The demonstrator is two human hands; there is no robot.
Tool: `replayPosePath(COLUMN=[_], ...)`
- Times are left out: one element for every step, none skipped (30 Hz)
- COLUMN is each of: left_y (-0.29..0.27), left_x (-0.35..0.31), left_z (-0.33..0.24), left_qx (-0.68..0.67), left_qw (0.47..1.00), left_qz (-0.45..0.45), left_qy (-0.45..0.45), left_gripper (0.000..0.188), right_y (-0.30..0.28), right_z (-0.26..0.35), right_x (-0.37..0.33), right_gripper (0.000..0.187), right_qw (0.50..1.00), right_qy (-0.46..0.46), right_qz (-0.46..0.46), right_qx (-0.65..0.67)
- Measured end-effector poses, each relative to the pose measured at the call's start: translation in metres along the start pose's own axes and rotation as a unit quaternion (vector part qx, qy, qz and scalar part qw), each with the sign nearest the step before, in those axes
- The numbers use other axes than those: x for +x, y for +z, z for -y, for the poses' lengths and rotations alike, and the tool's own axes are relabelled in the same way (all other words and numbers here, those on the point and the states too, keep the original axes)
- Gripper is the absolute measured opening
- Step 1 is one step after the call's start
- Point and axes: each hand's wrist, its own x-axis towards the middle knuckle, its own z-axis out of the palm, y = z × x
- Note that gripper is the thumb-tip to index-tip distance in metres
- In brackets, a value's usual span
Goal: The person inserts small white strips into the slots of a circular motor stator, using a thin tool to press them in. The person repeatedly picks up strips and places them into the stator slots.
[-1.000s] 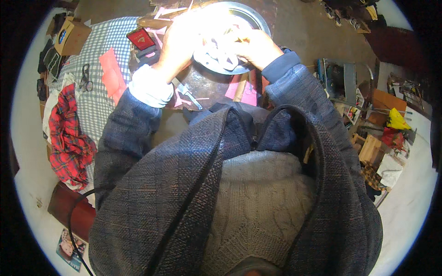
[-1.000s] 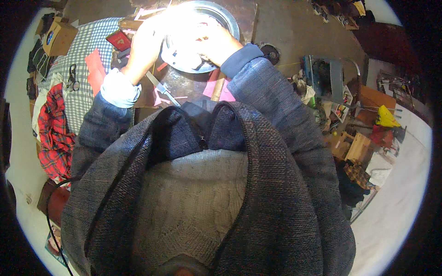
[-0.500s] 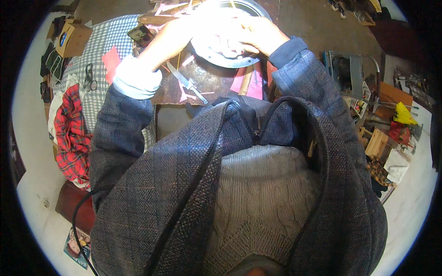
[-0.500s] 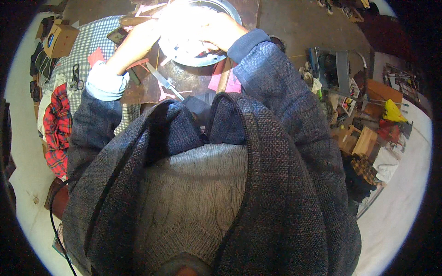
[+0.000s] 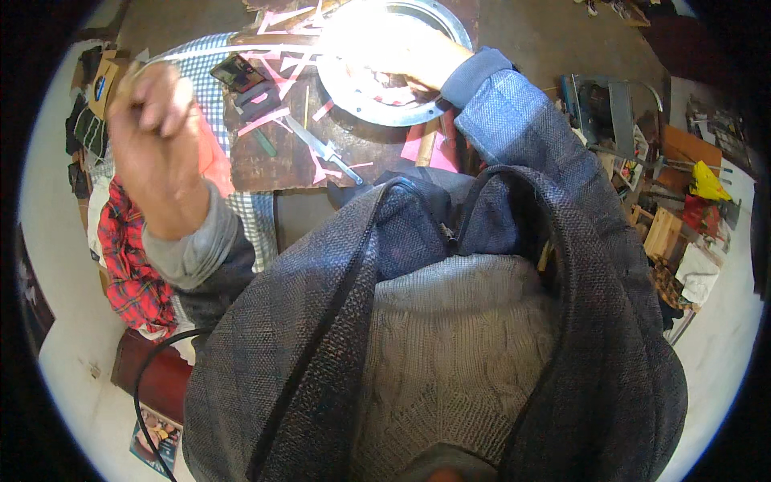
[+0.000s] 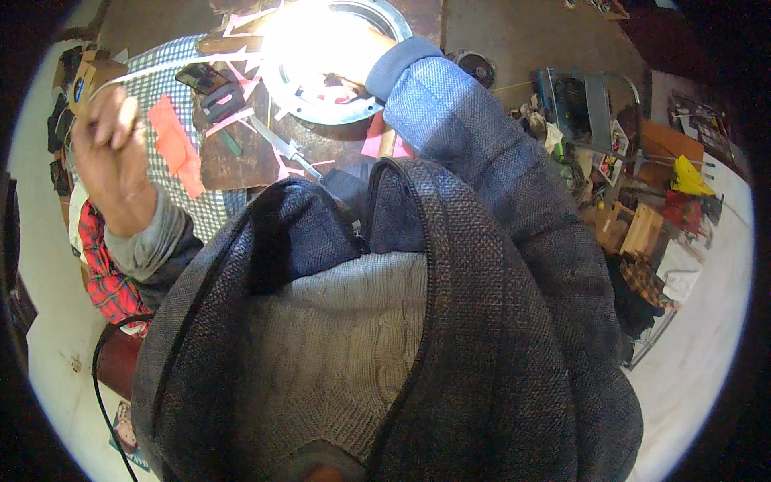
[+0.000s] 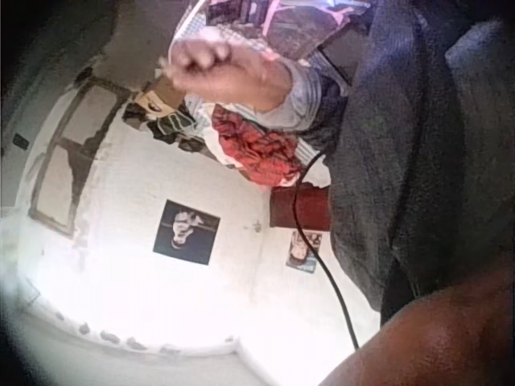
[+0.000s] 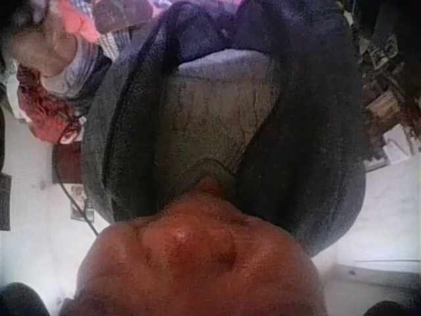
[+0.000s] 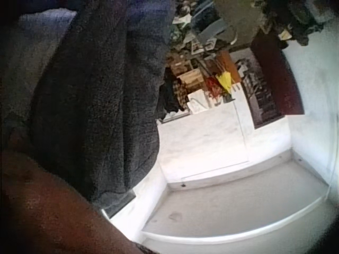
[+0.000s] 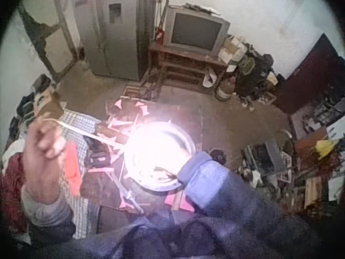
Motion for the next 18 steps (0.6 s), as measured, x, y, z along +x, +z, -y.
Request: replayPosePath(left_y=[0.001,0.001,-0.001,-0.004,-0.007,-0.010,-0.016,-0.022,-0.027,-0.031,-0.033,-0.036,-0.040,-0.044,-0.046,-0.049,-0.056,-0.061], left_x=[-0.005,-0.011,-0.012,-0.015,-0.017,-0.015,-0.012,-0.005,0.008,0.018,0.028,0.039,0.051,0.063,0.073,0.077,0.074,0.073], left_z=[-0.016,-0.029,-0.043,-0.054,-0.063,-0.071,-0.068,-0.059,-0.047,-0.028,-0.008,0.020,0.051,0.079,0.112,0.134,0.139,0.143], left_qx=[-0.024,-0.057,-0.111,-0.112,-0.121,-0.138,-0.073,-0.009,0.060,0.216,0.437,0.606,0.689,0.674,0.664,0.653,0.675,0.694], left_qw=[0.999,0.994,0.993,0.992,0.989,0.983,0.995,0.992,0.982,0.954,0.870,0.767,0.691,0.697,0.713,0.735,0.711,0.691], left_qz=[-0.037,-0.070,0.011,-0.030,-0.058,-0.076,-0.014,-0.089,-0.134,-0.147,-0.142,-0.060,-0.010,0.069,0.085,0.094,0.133,0.166], left_qy=[0.031,0.060,0.045,0.058,0.070,0.091,0.068,0.092,0.116,0.150,0.179,0.202,0.217,0.236,0.208,0.155,0.149,0.116], left_gripper=[0.016,0.016,0.014,0.014,0.014,0.015,0.008,0.010,0.016,0.023,0.030,0.033,0.036,0.036,0.037,0.038,0.037,0.036], right_y=[0.000,0.000,0.000,0.000,0.001,0.001,0.002,0.003,0.003,0.003,0.003,0.000,-0.001,-0.003,-0.004,-0.005,-0.006,-0.006], right_z=[-0.001,-0.001,-0.002,-0.003,-0.003,-0.004,-0.004,-0.004,-0.003,-0.002,-0.001,0.001,0.004,0.006,0.008,0.010,0.011,0.012], right_x=[0.001,0.001,0.004,0.007,0.010,0.015,0.018,0.021,0.021,0.022,0.019,0.015,0.009,0.004,-0.003,-0.008,-0.012,-0.015], right_gripper=[0.042,0.041,0.041,0.041,0.040,0.040,0.040,0.039,0.039,0.039,0.039,0.039,0.038,0.038,0.038,0.038,0.038,0.037], right_qw=[1.000,0.999,0.997,0.996,0.993,0.991,0.988,0.986,0.984,0.983,0.983,0.983,0.983,0.983,0.983,0.983,0.982,0.982], right_qy=[0.004,0.007,0.011,0.012,0.010,0.011,0.013,0.016,0.019,0.023,0.028,0.034,0.043,0.052,0.063,0.073,0.082,0.087], right_qz=[-0.002,-0.004,-0.004,-0.005,-0.006,-0.008,-0.008,-0.007,-0.008,-0.007,-0.008,-0.009,-0.012,-0.013,-0.015,-0.018,-0.020,-0.025], right_qx=[-0.025,-0.049,-0.070,-0.093,-0.115,-0.136,-0.152,-0.163,-0.175,-0.181,-0.183,-0.178,-0.178,-0.175,-0.172,-0.169,-0.169,-0.168])
